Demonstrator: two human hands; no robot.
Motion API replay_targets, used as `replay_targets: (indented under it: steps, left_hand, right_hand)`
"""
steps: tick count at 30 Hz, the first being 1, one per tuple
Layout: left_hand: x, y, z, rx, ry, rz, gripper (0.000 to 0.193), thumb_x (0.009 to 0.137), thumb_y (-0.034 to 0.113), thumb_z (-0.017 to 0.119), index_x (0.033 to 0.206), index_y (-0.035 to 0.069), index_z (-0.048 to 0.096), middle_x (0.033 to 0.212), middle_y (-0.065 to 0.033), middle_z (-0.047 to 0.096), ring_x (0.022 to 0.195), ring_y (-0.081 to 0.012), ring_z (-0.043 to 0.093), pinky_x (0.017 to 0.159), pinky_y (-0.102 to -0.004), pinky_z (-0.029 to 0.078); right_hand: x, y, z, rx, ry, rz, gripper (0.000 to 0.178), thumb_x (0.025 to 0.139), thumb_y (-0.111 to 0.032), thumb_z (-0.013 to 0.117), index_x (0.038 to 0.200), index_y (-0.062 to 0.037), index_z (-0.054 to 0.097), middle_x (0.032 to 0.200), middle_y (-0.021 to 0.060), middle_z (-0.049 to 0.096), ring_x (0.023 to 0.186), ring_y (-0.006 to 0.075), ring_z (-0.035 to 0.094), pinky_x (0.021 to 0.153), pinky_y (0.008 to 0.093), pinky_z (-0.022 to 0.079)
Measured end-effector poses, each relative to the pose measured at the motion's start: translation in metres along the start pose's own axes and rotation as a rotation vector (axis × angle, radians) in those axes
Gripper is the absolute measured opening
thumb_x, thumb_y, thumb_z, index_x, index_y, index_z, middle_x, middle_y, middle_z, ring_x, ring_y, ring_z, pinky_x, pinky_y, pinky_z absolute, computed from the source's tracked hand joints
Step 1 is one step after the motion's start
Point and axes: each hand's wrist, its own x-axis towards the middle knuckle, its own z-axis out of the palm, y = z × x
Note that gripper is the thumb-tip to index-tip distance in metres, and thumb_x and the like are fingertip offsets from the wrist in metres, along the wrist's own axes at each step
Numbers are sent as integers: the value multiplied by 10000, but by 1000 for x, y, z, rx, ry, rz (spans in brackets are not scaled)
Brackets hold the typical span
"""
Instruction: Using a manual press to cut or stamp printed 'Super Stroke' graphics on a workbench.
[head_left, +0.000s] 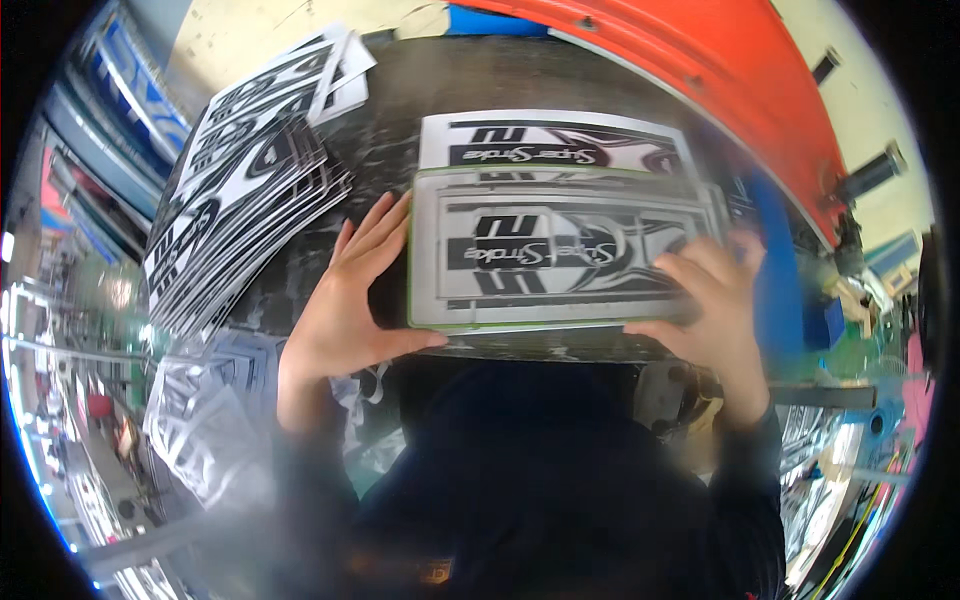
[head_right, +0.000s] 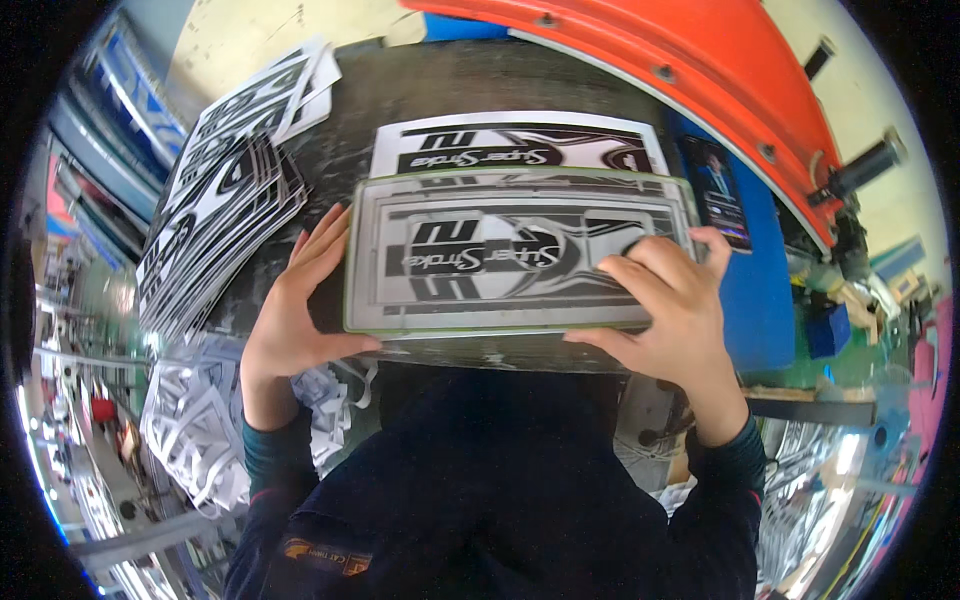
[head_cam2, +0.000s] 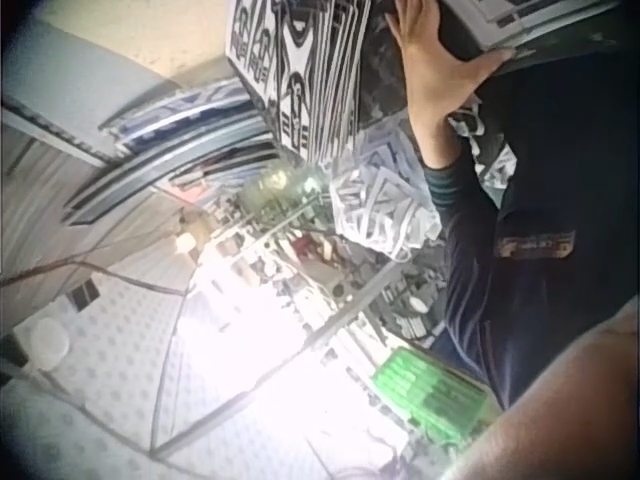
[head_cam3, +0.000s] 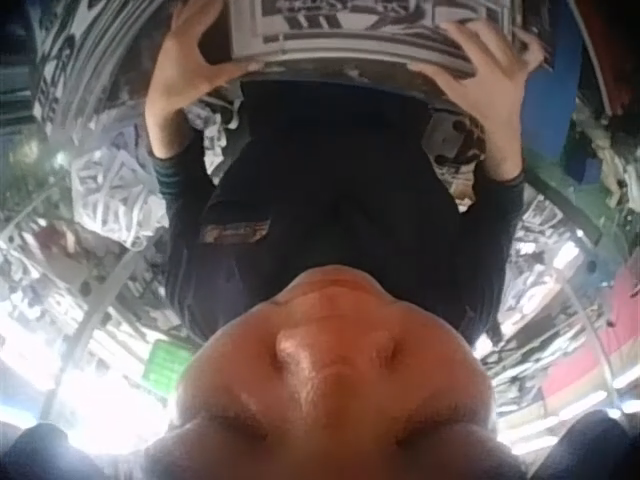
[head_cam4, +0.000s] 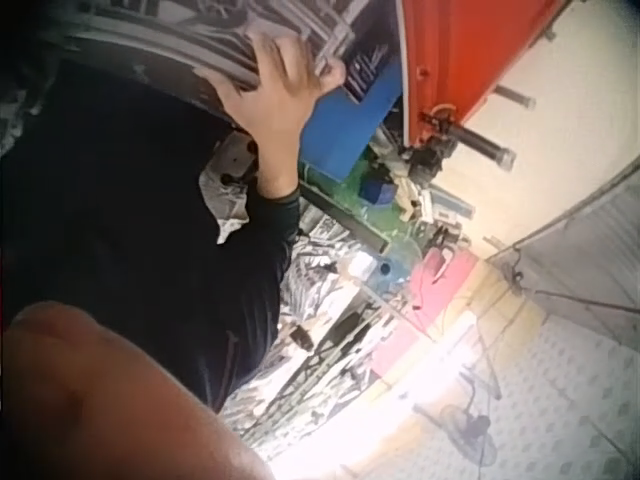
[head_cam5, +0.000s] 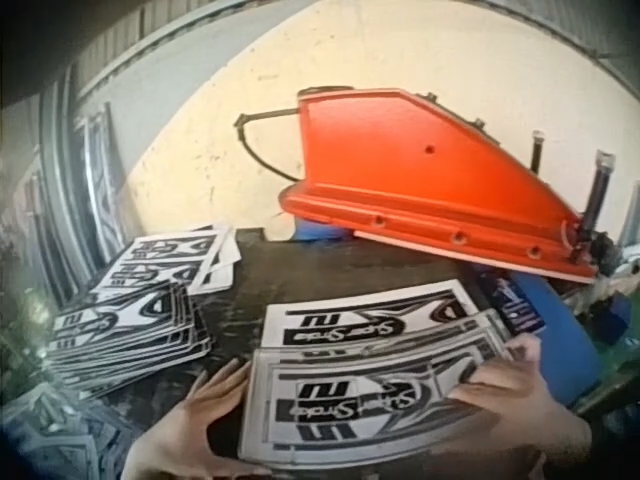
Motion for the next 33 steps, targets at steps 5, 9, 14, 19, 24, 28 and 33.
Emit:
replay_targets:
  steps: [5,9,14,19,24,28,33]
  left_hand:
    - [-1,-2,0,-35,14,31,1065,531,264,890,1441,53,377,1518,-122,335,1434,-323,235,1133,-572,151]
    - [0,-1,1,-15,0,31,1049,530,264,890,1428,42,397,1502,-129,361,1427,-328,252,1132,-576,147]
    - [1,0,1,-1,-5,30,1031,540,281,886,1421,42,407,1496,-133,369,1424,-328,260,1131,-581,140]
    - [-1,-2,2,0,-2,30,1026,544,296,886,1417,39,411,1494,-136,371,1423,-331,262,1131,-580,138]
    - [1,0,1,22,-27,25,1044,521,294,890,1410,21,417,1490,-145,375,1423,-334,261,1132,-576,135]
    - [4,6,-1,34,-60,6,1104,455,275,888,1409,-4,409,1484,-154,385,1427,-331,258,1136,-558,124]
    - [4,11,3,59,-60,-44,1041,457,233,842,1393,13,443,1475,-158,403,1434,-314,255,1143,-529,114]
  right_hand:
    - [1,-1,-1,-29,-2,5,570,563,-504,829,897,-69,675,773,12,546,731,169,539,953,415,253]
    - [-1,-1,-1,-15,8,21,570,558,-496,831,896,-64,674,766,13,542,726,170,530,953,414,249]
    - [-3,0,1,-7,-9,30,565,559,-494,831,891,-64,675,766,13,541,729,172,528,949,414,248]
    - [-2,0,2,-8,-22,33,563,559,-494,830,889,-65,674,768,13,542,737,172,531,949,415,248]
    - [1,-3,-2,12,-55,52,557,561,-483,831,912,-78,682,838,19,576,807,182,565,985,432,239]
    - [-9,6,-22,11,-184,157,692,540,-478,841,1095,-107,659,1128,88,588,1066,247,560,1054,490,224]
    - [-33,33,-23,233,-138,426,1134,523,-460,865,1466,-117,336,1520,183,284,1410,367,256,1136,533,174]
